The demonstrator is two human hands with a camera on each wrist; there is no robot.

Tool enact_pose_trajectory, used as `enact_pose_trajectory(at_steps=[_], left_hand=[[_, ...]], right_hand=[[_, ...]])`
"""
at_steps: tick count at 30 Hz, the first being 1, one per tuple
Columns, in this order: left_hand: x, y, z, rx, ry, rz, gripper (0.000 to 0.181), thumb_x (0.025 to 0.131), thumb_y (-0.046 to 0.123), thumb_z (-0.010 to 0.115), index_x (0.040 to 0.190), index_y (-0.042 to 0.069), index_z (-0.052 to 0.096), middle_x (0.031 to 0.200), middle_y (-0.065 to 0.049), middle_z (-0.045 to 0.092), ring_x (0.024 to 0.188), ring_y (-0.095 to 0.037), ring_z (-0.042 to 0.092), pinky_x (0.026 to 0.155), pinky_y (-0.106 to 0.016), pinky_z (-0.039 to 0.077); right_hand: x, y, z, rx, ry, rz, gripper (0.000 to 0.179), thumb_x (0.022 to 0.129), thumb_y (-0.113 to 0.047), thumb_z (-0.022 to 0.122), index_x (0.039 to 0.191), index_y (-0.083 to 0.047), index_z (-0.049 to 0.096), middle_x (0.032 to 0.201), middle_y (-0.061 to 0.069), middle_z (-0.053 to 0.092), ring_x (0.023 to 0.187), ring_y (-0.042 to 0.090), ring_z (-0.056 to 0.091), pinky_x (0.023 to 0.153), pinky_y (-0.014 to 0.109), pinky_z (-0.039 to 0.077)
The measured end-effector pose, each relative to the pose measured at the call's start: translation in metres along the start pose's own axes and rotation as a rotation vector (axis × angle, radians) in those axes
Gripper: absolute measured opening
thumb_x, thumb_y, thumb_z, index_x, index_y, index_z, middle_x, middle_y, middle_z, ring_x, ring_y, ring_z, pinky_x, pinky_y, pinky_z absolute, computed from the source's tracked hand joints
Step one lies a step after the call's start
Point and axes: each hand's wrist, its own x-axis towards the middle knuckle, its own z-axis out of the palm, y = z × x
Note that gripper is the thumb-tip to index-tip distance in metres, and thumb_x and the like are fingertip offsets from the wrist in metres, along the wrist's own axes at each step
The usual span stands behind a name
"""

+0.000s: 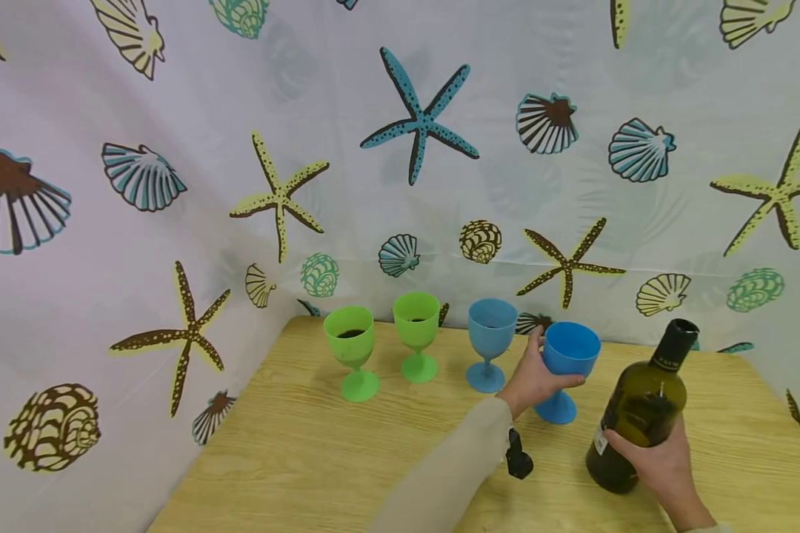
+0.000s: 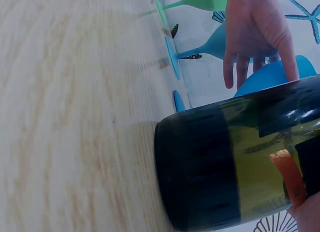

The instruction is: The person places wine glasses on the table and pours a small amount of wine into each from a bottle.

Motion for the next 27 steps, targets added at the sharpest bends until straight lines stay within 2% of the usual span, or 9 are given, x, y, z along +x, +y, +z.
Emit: enact_pose_trajectory(at_steps=[9, 16, 27], left_hand=[[-0.001, -0.001, -0.005, -0.021, -0.053, 0.041, 0.095, 0.075, 0.028, 0.082, 0.148, 0.029, 0.021, 0.137, 0.002, 0.045, 0.124, -0.021, 0.046, 0.097, -0.043, 0.041], [-0.01, -0.003, -0.015, 0.016, -0.061, 0.059, 0.095, 0.076, 0.029, 0.081, 0.15, 0.021, 0.021, 0.138, 0.002, 0.044, 0.124, -0.02, 0.045, 0.098, -0.042, 0.041], [-0.021, -0.009, -0.028, 0.017, -0.092, 0.08, 0.09, 0.076, 0.029, 0.081, 0.146, 0.023, 0.026, 0.134, 0.004, 0.046, 0.121, -0.017, 0.047, 0.097, -0.041, 0.041]], right_hand=[[-0.002, -0.001, 0.003, 0.018, 0.003, -0.032, 0.092, 0.076, -0.011, 0.081, 0.146, -0.016, 0.021, 0.121, -0.008, 0.042, 0.1, -0.003, 0.045, 0.08, 0.012, 0.039], [-0.001, 0.0, 0.001, 0.007, 0.021, -0.036, 0.091, 0.075, -0.008, 0.081, 0.144, -0.014, 0.023, 0.118, -0.011, 0.042, 0.099, -0.004, 0.044, 0.08, 0.01, 0.038], [-0.001, 0.001, 0.001, 0.031, 0.014, -0.044, 0.09, 0.075, -0.006, 0.08, 0.145, -0.018, 0.023, 0.116, -0.015, 0.042, 0.099, -0.004, 0.045, 0.08, 0.01, 0.039]])
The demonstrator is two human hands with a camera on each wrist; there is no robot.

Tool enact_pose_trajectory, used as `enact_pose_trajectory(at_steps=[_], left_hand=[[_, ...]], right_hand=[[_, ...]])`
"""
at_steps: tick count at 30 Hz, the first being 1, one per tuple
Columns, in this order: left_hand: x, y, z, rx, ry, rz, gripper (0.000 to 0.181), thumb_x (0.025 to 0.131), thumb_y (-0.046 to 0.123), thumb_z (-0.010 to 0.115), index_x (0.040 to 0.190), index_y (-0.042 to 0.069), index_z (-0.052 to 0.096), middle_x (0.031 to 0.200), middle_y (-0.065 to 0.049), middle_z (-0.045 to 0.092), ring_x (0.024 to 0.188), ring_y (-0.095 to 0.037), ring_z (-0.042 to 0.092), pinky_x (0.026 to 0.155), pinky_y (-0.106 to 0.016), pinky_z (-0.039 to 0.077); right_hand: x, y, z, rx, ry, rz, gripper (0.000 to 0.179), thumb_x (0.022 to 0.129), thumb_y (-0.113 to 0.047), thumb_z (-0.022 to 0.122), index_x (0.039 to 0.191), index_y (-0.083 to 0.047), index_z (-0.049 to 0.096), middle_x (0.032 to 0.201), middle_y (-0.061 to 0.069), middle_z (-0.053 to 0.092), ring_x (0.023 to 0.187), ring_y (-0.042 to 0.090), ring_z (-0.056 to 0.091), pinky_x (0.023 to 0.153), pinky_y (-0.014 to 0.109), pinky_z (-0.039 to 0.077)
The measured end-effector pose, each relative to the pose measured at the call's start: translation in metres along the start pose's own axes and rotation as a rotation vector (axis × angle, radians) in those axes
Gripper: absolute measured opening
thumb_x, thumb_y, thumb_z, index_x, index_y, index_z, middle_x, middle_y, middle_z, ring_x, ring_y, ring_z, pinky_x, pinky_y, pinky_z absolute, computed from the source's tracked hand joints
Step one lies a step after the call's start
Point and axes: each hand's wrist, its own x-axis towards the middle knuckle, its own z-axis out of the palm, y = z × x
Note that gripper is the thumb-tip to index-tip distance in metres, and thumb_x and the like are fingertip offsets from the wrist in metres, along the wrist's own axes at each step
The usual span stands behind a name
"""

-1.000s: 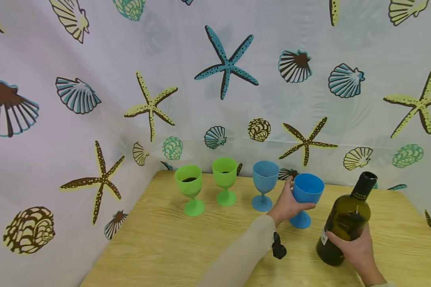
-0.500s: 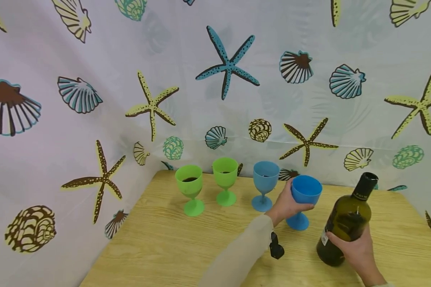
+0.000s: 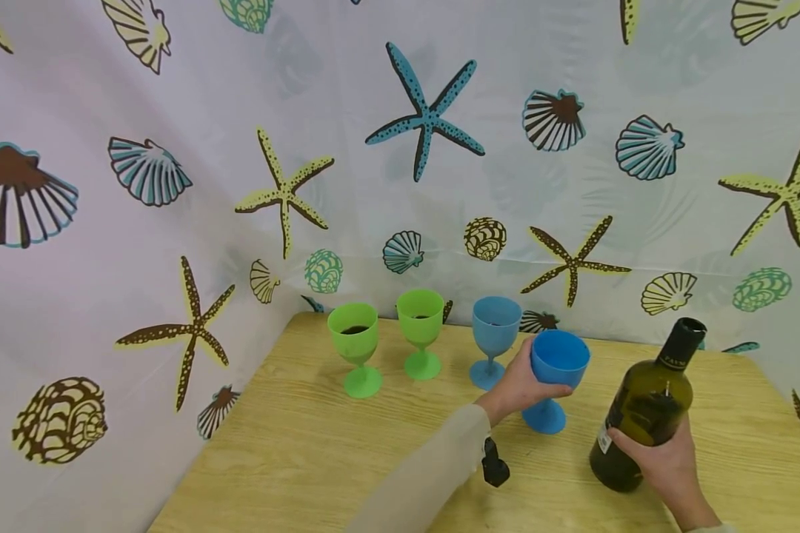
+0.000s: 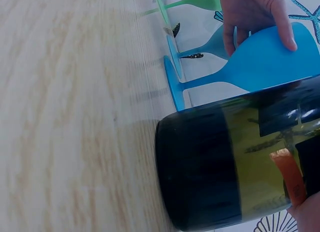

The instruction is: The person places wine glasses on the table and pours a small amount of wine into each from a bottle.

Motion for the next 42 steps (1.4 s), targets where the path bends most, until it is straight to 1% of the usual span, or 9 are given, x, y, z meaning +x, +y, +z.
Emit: enact_pose_trajectory(at_steps=[7, 14, 20, 23, 27, 33, 36, 42], left_hand=[[-0.01, -0.001, -0.006, -0.01, -0.038, 0.001, 0.088, 0.077, 0.028, 0.081, 0.146, 0.025, 0.026, 0.133, 0.007, 0.045, 0.12, -0.016, 0.047, 0.097, -0.04, 0.041], [-0.021, -0.004, -0.014, -0.023, -0.098, 0.023, 0.087, 0.078, 0.027, 0.079, 0.146, 0.025, 0.024, 0.132, 0.007, 0.045, 0.119, -0.015, 0.047, 0.095, -0.04, 0.042], [-0.029, -0.005, -0.019, -0.014, -0.121, 0.031, 0.088, 0.079, 0.028, 0.079, 0.147, 0.024, 0.024, 0.133, 0.007, 0.045, 0.119, -0.014, 0.047, 0.096, -0.04, 0.042], [-0.034, -0.006, -0.022, -0.014, -0.127, 0.036, 0.088, 0.079, 0.026, 0.079, 0.147, 0.023, 0.023, 0.133, 0.006, 0.045, 0.12, -0.015, 0.047, 0.097, -0.04, 0.041], [-0.039, -0.008, -0.024, -0.008, -0.123, 0.015, 0.088, 0.079, 0.028, 0.079, 0.147, 0.022, 0.023, 0.133, 0.007, 0.045, 0.12, -0.015, 0.046, 0.097, -0.041, 0.041], [-0.046, -0.009, -0.029, 0.002, -0.12, -0.001, 0.09, 0.079, 0.029, 0.079, 0.148, 0.021, 0.021, 0.134, 0.005, 0.045, 0.12, -0.017, 0.047, 0.097, -0.044, 0.041], [-0.049, -0.009, -0.032, 0.006, -0.124, -0.003, 0.091, 0.079, 0.03, 0.078, 0.148, 0.019, 0.021, 0.134, 0.004, 0.045, 0.121, -0.017, 0.047, 0.097, -0.044, 0.041], [-0.055, -0.012, -0.037, -0.02, -0.132, 0.007, 0.089, 0.08, 0.026, 0.078, 0.148, 0.018, 0.021, 0.135, 0.003, 0.045, 0.121, -0.018, 0.047, 0.098, -0.043, 0.041]], right_hand=[[0.001, 0.0, 0.001, -0.009, 0.003, 0.013, 0.091, 0.075, -0.007, 0.081, 0.144, -0.016, 0.023, 0.118, -0.013, 0.041, 0.099, -0.004, 0.044, 0.079, 0.009, 0.038], [0.002, 0.0, 0.001, -0.019, 0.0, 0.018, 0.092, 0.075, -0.008, 0.081, 0.145, -0.015, 0.022, 0.12, -0.01, 0.041, 0.1, -0.004, 0.043, 0.079, 0.009, 0.038], [0.002, 0.0, 0.0, -0.038, -0.016, 0.047, 0.093, 0.075, -0.01, 0.081, 0.145, -0.015, 0.02, 0.123, -0.006, 0.04, 0.099, -0.005, 0.042, 0.078, 0.009, 0.038], [0.002, -0.001, 0.0, -0.025, -0.019, 0.054, 0.094, 0.075, -0.01, 0.081, 0.145, -0.016, 0.02, 0.123, -0.006, 0.04, 0.1, -0.004, 0.042, 0.078, 0.009, 0.038], [0.001, -0.004, 0.0, -0.02, -0.015, 0.055, 0.095, 0.075, -0.011, 0.082, 0.146, -0.019, 0.019, 0.124, -0.007, 0.039, 0.101, -0.004, 0.041, 0.079, 0.01, 0.038], [-0.001, -0.005, -0.001, -0.018, -0.007, 0.034, 0.095, 0.076, -0.012, 0.081, 0.147, -0.024, 0.019, 0.127, -0.001, 0.04, 0.101, -0.004, 0.041, 0.079, 0.011, 0.038], [-0.002, -0.005, -0.001, -0.012, 0.006, 0.027, 0.094, 0.075, -0.01, 0.081, 0.146, -0.023, 0.021, 0.126, 0.0, 0.041, 0.101, -0.003, 0.042, 0.078, 0.01, 0.038], [-0.002, -0.003, 0.0, 0.003, 0.02, 0.03, 0.093, 0.074, -0.009, 0.082, 0.146, -0.022, 0.023, 0.124, -0.002, 0.042, 0.1, -0.003, 0.044, 0.078, 0.01, 0.039]])
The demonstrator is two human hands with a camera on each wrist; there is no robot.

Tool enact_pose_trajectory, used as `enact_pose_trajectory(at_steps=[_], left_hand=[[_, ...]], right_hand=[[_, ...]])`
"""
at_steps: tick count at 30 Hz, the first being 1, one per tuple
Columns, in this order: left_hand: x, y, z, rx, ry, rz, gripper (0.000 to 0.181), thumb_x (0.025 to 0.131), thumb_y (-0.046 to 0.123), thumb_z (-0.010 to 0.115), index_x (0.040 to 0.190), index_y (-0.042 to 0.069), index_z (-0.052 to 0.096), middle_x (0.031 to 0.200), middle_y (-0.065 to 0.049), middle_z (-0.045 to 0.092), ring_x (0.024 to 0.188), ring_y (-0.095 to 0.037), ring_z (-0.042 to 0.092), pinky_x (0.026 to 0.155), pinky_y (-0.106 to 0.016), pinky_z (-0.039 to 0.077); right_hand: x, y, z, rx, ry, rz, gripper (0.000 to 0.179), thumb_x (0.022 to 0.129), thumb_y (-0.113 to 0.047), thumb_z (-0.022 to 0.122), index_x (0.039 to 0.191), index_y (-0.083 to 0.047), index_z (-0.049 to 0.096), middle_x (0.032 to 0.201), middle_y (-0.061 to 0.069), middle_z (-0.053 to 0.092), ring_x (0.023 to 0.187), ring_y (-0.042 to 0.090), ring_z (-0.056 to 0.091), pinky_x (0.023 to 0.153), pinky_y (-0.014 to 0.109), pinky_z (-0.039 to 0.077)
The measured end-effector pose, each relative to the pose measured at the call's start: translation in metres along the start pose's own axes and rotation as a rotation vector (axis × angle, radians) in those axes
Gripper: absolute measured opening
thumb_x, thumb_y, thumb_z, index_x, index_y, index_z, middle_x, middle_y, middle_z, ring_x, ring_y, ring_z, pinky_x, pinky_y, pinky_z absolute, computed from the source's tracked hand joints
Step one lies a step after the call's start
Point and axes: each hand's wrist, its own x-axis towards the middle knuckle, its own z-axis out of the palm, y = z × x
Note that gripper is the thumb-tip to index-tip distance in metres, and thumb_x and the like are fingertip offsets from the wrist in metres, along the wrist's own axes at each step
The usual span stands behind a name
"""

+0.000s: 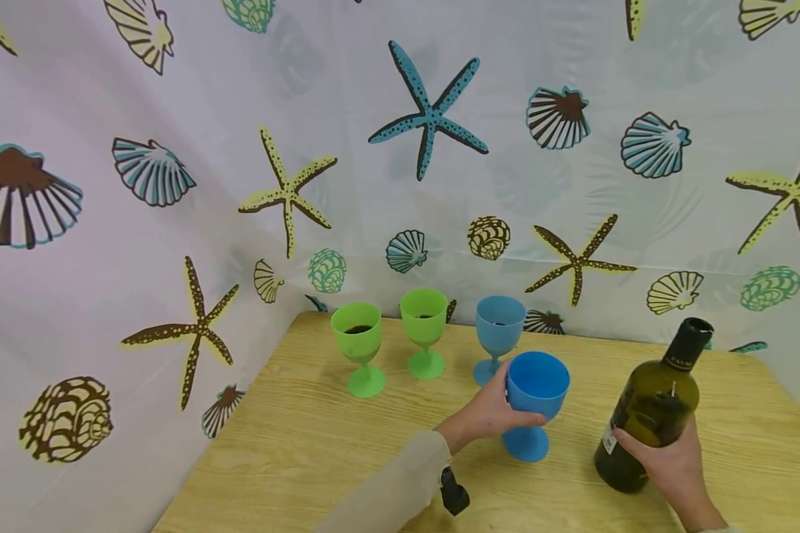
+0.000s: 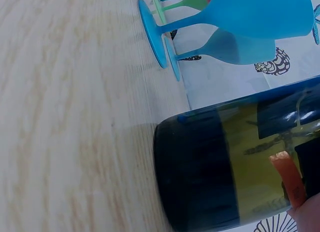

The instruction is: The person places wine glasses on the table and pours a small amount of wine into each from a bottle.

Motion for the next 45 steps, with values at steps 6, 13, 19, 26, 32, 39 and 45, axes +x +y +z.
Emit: enact_pose_trajectory(at_steps=[6, 13, 19, 26, 32, 39, 45], left_hand=[[-0.005, 0.0, -0.004, 0.005, 0.009, -0.011, 0.089, 0.08, 0.027, 0.078, 0.148, 0.019, 0.021, 0.136, 0.002, 0.044, 0.123, -0.02, 0.046, 0.099, -0.045, 0.04], [-0.011, -0.001, -0.009, 0.01, 0.019, -0.023, 0.092, 0.079, 0.028, 0.078, 0.149, 0.02, 0.019, 0.138, 0.001, 0.043, 0.124, -0.021, 0.045, 0.099, -0.046, 0.04], [-0.015, -0.003, -0.014, -0.012, 0.009, -0.012, 0.094, 0.08, 0.026, 0.078, 0.15, 0.019, 0.015, 0.139, -0.001, 0.041, 0.125, -0.023, 0.044, 0.1, -0.047, 0.039], [-0.018, -0.005, -0.018, -0.037, 0.004, 0.023, 0.091, 0.081, 0.023, 0.077, 0.149, 0.018, 0.016, 0.139, -0.001, 0.041, 0.125, -0.022, 0.044, 0.1, -0.045, 0.039], [-0.021, -0.006, -0.022, -0.034, 0.014, -0.002, 0.091, 0.081, 0.025, 0.077, 0.149, 0.018, 0.018, 0.139, -0.002, 0.041, 0.125, -0.025, 0.044, 0.1, -0.049, 0.038], [-0.026, -0.005, -0.029, -0.046, 0.017, -0.01, 0.091, 0.081, 0.026, 0.077, 0.149, 0.018, 0.017, 0.141, -0.004, 0.04, 0.127, -0.028, 0.042, 0.101, -0.051, 0.037], [-0.027, -0.008, -0.031, -0.045, 0.016, -0.009, 0.091, 0.081, 0.025, 0.077, 0.149, 0.018, 0.017, 0.14, -0.004, 0.041, 0.127, -0.027, 0.042, 0.101, -0.051, 0.037]], right_hand=[[-0.001, 0.001, 0.0, 0.006, 0.0, 0.01, 0.095, 0.075, -0.009, 0.081, 0.147, -0.026, 0.022, 0.124, -0.006, 0.041, 0.101, -0.003, 0.043, 0.078, 0.01, 0.039], [-0.002, -0.002, 0.0, -0.001, 0.001, 0.0, 0.091, 0.076, -0.009, 0.08, 0.146, -0.026, 0.024, 0.121, -0.012, 0.041, 0.101, -0.003, 0.043, 0.078, 0.011, 0.038], [-0.001, -0.003, 0.002, -0.004, 0.011, 0.02, 0.092, 0.075, -0.011, 0.081, 0.146, -0.026, 0.024, 0.125, -0.009, 0.041, 0.103, -0.002, 0.042, 0.08, 0.015, 0.038], [0.0, -0.006, 0.003, -0.069, 0.011, 0.05, 0.096, 0.074, -0.014, 0.083, 0.147, -0.018, 0.021, 0.129, 0.001, 0.04, 0.106, 0.007, 0.043, 0.085, 0.029, 0.039], [-0.004, -0.01, 0.001, -0.131, -0.008, -0.028, 0.096, 0.071, -0.015, 0.084, 0.143, -0.003, 0.021, 0.131, 0.021, 0.04, 0.112, 0.035, 0.044, 0.087, 0.054, 0.039], [-0.003, -0.019, -0.003, -0.249, 0.041, -0.218, 0.091, 0.063, -0.011, 0.088, 0.135, 0.0, 0.035, 0.119, 0.022, 0.051, 0.1, 0.034, 0.051, 0.079, 0.047, 0.041], [0.001, -0.021, -0.011, -0.375, -0.016, -0.33, 0.091, 0.059, -0.018, 0.091, 0.132, 0.003, 0.04, 0.116, 0.026, 0.053, 0.098, 0.042, 0.053, 0.077, 0.054, 0.042]])
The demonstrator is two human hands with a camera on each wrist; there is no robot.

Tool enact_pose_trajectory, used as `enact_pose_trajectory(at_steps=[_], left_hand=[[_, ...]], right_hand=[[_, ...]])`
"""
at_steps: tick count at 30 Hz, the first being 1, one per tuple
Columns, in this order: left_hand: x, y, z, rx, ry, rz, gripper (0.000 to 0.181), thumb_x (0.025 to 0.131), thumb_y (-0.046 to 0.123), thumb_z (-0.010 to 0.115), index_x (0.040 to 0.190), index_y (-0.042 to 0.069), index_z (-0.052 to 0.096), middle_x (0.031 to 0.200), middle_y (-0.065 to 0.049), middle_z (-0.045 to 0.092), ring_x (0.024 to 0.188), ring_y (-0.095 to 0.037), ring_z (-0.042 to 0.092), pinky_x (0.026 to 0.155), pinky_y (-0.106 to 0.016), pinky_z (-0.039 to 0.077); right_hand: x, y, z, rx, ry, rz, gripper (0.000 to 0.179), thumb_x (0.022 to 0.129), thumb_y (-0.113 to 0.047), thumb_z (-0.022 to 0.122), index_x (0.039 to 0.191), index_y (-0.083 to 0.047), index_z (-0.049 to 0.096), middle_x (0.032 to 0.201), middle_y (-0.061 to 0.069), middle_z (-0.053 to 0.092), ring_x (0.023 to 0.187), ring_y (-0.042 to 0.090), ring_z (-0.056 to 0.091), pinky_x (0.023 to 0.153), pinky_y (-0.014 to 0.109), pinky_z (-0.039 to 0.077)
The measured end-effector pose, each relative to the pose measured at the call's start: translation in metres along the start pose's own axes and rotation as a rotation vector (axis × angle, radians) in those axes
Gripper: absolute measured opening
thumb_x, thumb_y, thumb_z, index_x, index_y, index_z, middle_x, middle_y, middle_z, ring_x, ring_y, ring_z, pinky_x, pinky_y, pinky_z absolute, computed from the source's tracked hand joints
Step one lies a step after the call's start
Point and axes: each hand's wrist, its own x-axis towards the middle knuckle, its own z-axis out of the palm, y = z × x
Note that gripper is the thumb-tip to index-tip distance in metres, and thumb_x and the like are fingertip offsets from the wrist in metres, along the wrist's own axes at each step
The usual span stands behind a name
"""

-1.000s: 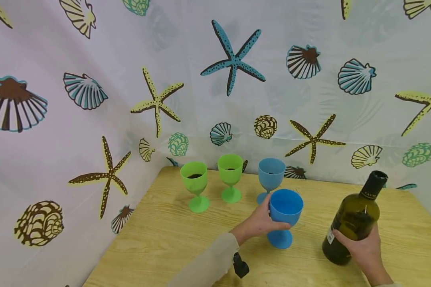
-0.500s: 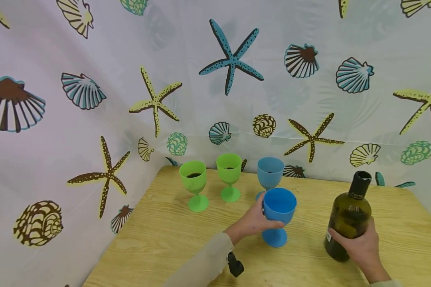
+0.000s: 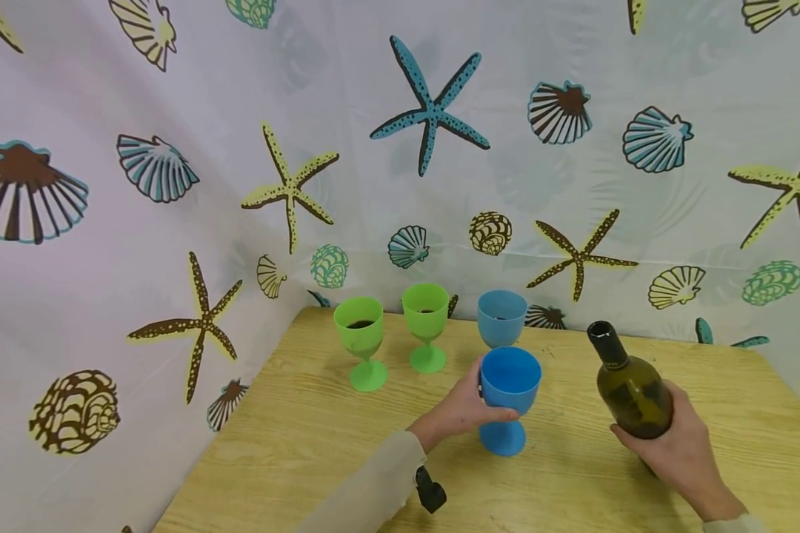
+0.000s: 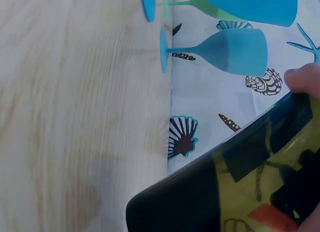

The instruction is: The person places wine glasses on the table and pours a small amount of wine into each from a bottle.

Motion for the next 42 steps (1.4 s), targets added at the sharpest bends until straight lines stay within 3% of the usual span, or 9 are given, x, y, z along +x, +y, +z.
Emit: enact_pose_trajectory(at_steps=[4, 11, 15, 20, 23, 26, 30, 33, 42], left_hand=[[-0.001, -0.002, -0.001, -0.007, -0.004, 0.014, 0.091, 0.081, 0.023, 0.078, 0.149, 0.018, 0.018, 0.14, -0.004, 0.041, 0.126, -0.026, 0.043, 0.101, -0.05, 0.037], [-0.003, 0.0, -0.003, -0.013, -0.003, 0.01, 0.092, 0.08, 0.024, 0.078, 0.149, 0.017, 0.017, 0.14, -0.004, 0.041, 0.127, -0.027, 0.042, 0.101, -0.051, 0.037], [-0.005, 0.0, -0.005, -0.008, 0.0, 0.008, 0.092, 0.08, 0.023, 0.078, 0.149, 0.017, 0.017, 0.141, -0.005, 0.041, 0.127, -0.028, 0.042, 0.101, -0.051, 0.037], [-0.007, 0.001, -0.006, 0.008, 0.002, 0.001, 0.093, 0.079, 0.024, 0.079, 0.149, 0.016, 0.018, 0.141, -0.006, 0.041, 0.127, -0.029, 0.043, 0.1, -0.051, 0.037], [-0.007, 0.002, -0.006, 0.009, 0.001, -0.003, 0.093, 0.079, 0.024, 0.079, 0.149, 0.016, 0.018, 0.14, -0.005, 0.042, 0.126, -0.029, 0.043, 0.1, -0.051, 0.038], [-0.008, 0.003, -0.007, 0.008, 0.002, -0.006, 0.092, 0.08, 0.024, 0.078, 0.149, 0.017, 0.018, 0.14, -0.005, 0.042, 0.125, -0.029, 0.044, 0.1, -0.051, 0.038], [-0.009, 0.003, -0.007, 0.014, 0.003, -0.004, 0.092, 0.08, 0.024, 0.078, 0.149, 0.017, 0.018, 0.14, -0.005, 0.042, 0.125, -0.028, 0.044, 0.1, -0.051, 0.038], [-0.009, 0.003, -0.007, 0.013, 0.001, 0.003, 0.091, 0.079, 0.024, 0.079, 0.148, 0.017, 0.019, 0.139, -0.005, 0.042, 0.125, -0.028, 0.044, 0.1, -0.05, 0.038], [-0.011, 0.002, -0.007, 0.014, 0.006, 0.004, 0.091, 0.08, 0.025, 0.078, 0.148, 0.017, 0.019, 0.139, -0.005, 0.042, 0.125, -0.028, 0.044, 0.1, -0.051, 0.038]], right_hand=[[0.004, 0.002, -0.005, -0.069, -0.048, -0.087, 0.089, 0.057, -0.019, 0.092, 0.128, 0.006, 0.043, 0.113, 0.027, 0.053, 0.097, 0.043, 0.053, 0.076, 0.057, 0.042], [0.013, 0.008, -0.008, -0.181, -0.007, -0.396, 0.084, 0.045, -0.014, 0.091, 0.116, 0.009, 0.052, 0.099, 0.024, 0.059, 0.085, 0.04, 0.058, 0.07, 0.055, 0.047], [0.017, 0.009, -0.01, -0.244, -0.014, -0.507, 0.089, 0.041, -0.015, 0.092, 0.116, 0.009, 0.051, 0.095, 0.023, 0.06, 0.082, 0.039, 0.059, 0.068, 0.054, 0.049], [0.021, 0.008, -0.013, -0.279, -0.034, -0.555, 0.088, 0.043, -0.019, 0.091, 0.117, 0.009, 0.052, 0.096, 0.022, 0.061, 0.08, 0.038, 0.059, 0.066, 0.054, 0.048], [0.024, 0.008, -0.016, -0.296, -0.038, -0.588, 0.091, 0.06, -0.055, 0.082, 0.117, 0.01, 0.052, 0.098, 0.023, 0.06, 0.081, 0.039, 0.059, 0.067, 0.055, 0.047], [0.028, 0.008, -0.019, -0.323, -0.044, -0.618, 0.09, 0.07, -0.065, 0.067, 0.118, 0.009, 0.051, 0.099, 0.024, 0.06, 0.083, 0.041, 0.058, 0.066, 0.057, 0.046], [0.032, 0.005, -0.024, -0.38, -0.054, -0.632, 0.091, 0.05, -0.034, 0.09, 0.119, 0.009, 0.051, 0.1, 0.025, 0.06, 0.085, 0.042, 0.058, 0.066, 0.058, 0.045], [0.034, 0.004, -0.027, -0.418, -0.06, -0.628, 0.093, 0.041, -0.017, 0.091, 0.12, 0.01, 0.05, 0.101, 0.026, 0.06, 0.086, 0.043, 0.058, 0.068, 0.059, 0.044], [0.042, 0.004, -0.036, -0.465, -0.056, -0.704, 0.092, 0.04, -0.017, 0.092, 0.118, 0.01, 0.052, 0.103, 0.025, 0.059, 0.086, 0.043, 0.057, 0.066, 0.058, 0.043]])
